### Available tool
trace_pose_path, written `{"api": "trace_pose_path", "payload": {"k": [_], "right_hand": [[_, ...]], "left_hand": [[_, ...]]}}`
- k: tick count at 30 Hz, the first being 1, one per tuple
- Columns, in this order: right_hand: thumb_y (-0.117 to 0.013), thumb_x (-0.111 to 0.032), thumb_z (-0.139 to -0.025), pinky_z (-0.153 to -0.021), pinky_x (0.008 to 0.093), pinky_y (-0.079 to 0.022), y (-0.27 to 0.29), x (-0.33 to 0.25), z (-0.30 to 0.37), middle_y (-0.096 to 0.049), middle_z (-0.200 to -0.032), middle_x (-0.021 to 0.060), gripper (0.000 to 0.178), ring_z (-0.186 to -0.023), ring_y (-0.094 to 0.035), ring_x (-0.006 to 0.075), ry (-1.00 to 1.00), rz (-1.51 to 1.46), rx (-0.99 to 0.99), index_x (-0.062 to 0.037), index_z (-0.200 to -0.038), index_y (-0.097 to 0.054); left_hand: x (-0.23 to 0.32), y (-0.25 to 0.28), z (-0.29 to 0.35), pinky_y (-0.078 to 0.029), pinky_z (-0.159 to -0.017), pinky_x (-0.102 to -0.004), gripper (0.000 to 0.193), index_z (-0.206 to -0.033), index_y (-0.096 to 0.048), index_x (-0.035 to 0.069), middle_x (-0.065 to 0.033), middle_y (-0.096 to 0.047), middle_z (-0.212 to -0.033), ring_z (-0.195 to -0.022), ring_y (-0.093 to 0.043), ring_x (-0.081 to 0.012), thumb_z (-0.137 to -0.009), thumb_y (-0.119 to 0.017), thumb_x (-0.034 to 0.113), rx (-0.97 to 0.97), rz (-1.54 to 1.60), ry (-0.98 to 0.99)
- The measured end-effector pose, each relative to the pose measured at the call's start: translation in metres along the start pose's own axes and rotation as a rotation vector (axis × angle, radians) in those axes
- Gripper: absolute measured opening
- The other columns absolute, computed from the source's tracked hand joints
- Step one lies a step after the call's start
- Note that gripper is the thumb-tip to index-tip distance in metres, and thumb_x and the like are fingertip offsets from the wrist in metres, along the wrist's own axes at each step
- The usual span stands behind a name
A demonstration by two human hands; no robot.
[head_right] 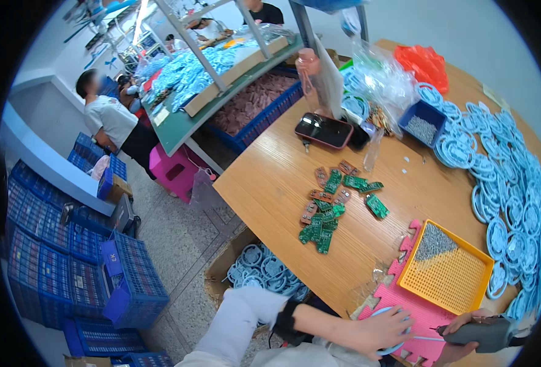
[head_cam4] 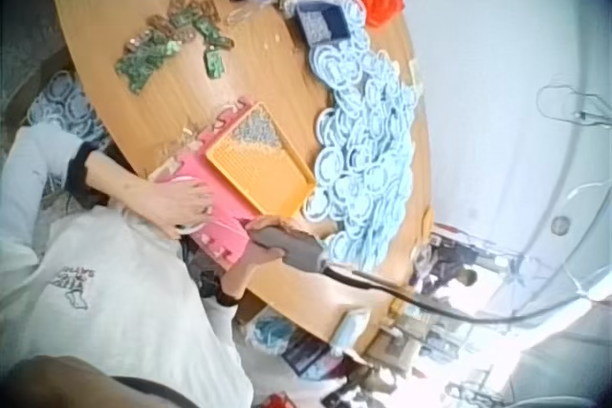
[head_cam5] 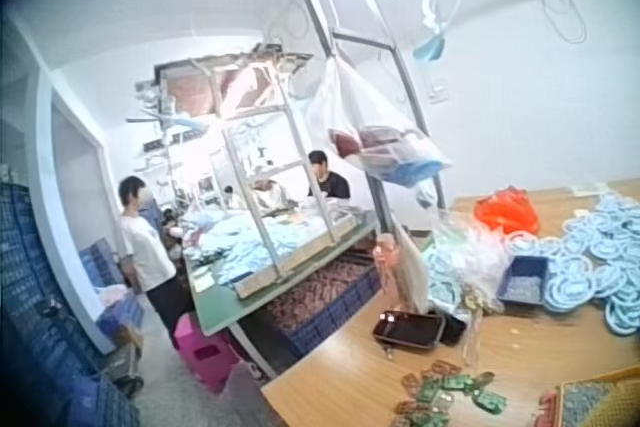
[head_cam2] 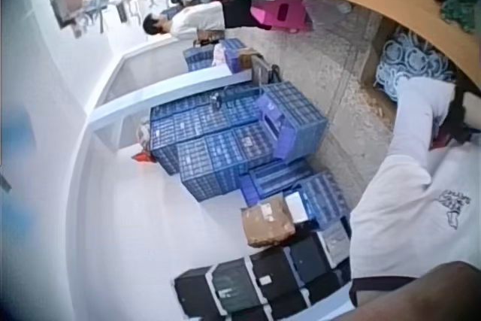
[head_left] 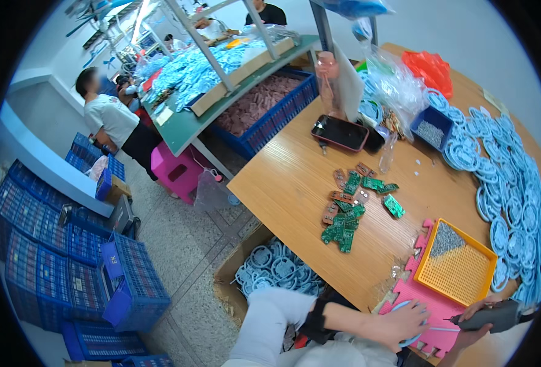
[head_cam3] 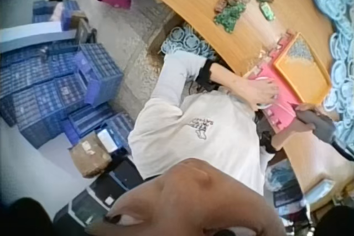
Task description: Using an electric screwdriver to assemble small light-blue plastic circular components at a factory workstation.
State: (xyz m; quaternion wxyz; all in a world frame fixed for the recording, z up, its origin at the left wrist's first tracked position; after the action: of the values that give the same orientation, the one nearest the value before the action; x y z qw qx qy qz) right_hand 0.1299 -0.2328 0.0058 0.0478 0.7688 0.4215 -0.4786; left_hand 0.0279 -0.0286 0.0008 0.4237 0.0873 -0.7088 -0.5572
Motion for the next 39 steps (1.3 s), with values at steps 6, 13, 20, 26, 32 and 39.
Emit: {"api": "trace_pose_path", "payload": {"k": [6, 13, 20, 26, 32, 39], "right_hand": [[-0.055, -0.053, -0.090, -0.061, 0.0258, -0.045, 0.003, 0.002, 0.016, -0.047, -0.089, 0.0090, 0.072, -0.077, -0.049, 0.0158, -0.139, 0.315, 0.300, -0.0012, -0.133, -0.031], [-0.052, -0.055, -0.091, -0.078, 0.0340, -0.050, -0.041, -0.015, -0.016, -0.048, -0.103, 0.0145, 0.070, -0.098, -0.050, 0.0221, -0.104, 0.281, 0.233, -0.0012, -0.132, -0.035], [-0.038, -0.063, -0.092, -0.089, 0.0401, -0.047, -0.044, -0.015, -0.013, -0.051, -0.112, 0.0271, 0.078, -0.097, -0.055, 0.0302, -0.156, 0.016, 0.261, -0.0013, -0.138, -0.029], [-0.033, -0.066, -0.093, -0.091, 0.0386, -0.047, -0.042, -0.008, -0.002, -0.055, -0.114, 0.0295, 0.077, -0.107, -0.056, 0.0330, -0.167, 0.075, 0.345, -0.0053, -0.140, -0.026], [-0.047, -0.061, -0.091, -0.086, 0.0442, -0.051, -0.050, -0.005, -0.004, -0.059, -0.110, 0.0272, 0.073, -0.103, -0.060, 0.0345, -0.300, -0.012, 0.417, -0.0064, -0.136, -0.030], [-0.073, -0.016, -0.067, -0.082, 0.0368, -0.046, -0.053, -0.022, -0.004, -0.060, -0.101, 0.0164, 0.075, -0.095, -0.058, 0.0238, -0.223, 0.202, 0.311, -0.0075, -0.131, -0.035]], "left_hand": [[0.006, 0.038, 0.142, -0.032, -0.105, -0.0444, 0.091, -0.144, -0.036, 0.009, -0.0202, -0.041, -0.133, -0.124, -0.039, -0.0367, -0.069, -0.074, 0.041, 0.096, 0.591, 0.164], [0.010, 0.043, 0.314, -0.039, -0.098, -0.0426, 0.080, -0.135, -0.047, 0.006, -0.0212, -0.055, -0.126, -0.117, -0.051, -0.0362, -0.073, -0.076, 0.047, 0.183, 0.185, 0.837], [-0.013, 0.101, 0.267, -0.050, -0.083, -0.0344, 0.045, -0.121, -0.060, 0.004, -0.0186, -0.063, -0.111, -0.099, -0.063, -0.0306, -0.083, -0.071, 0.025, 0.714, 0.072, 1.018], [-0.040, 0.120, 0.138, -0.050, -0.065, -0.0264, 0.038, -0.119, -0.060, -0.001, -0.0097, -0.068, -0.094, -0.076, -0.065, -0.0146, -0.085, -0.068, 0.013, 0.746, 0.347, 0.776], [-0.076, 0.076, 0.050, -0.051, -0.059, -0.0381, 0.051, -0.130, -0.051, 0.001, -0.0143, -0.067, -0.077, -0.065, -0.065, -0.0283, -0.090, -0.062, 0.031, 0.556, 0.388, 0.718], [-0.092, 0.063, 0.002, -0.050, -0.057, -0.0457, 0.055, -0.135, -0.044, 0.003, -0.0187, -0.064, -0.067, -0.063, -0.064, -0.0369, -0.090, -0.058, 0.032, 0.439, 0.415, 0.795]]}}
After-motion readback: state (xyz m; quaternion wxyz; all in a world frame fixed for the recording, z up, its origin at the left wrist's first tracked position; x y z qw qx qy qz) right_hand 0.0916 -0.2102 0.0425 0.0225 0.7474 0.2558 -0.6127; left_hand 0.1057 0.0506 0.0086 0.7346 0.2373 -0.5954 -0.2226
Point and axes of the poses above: each hand's wrist, its own z-axis away from the middle knuckle, its own y-axis out of the back of the hand, x = y × z, the point moved 4 cm from there along -z, towards the middle knuckle
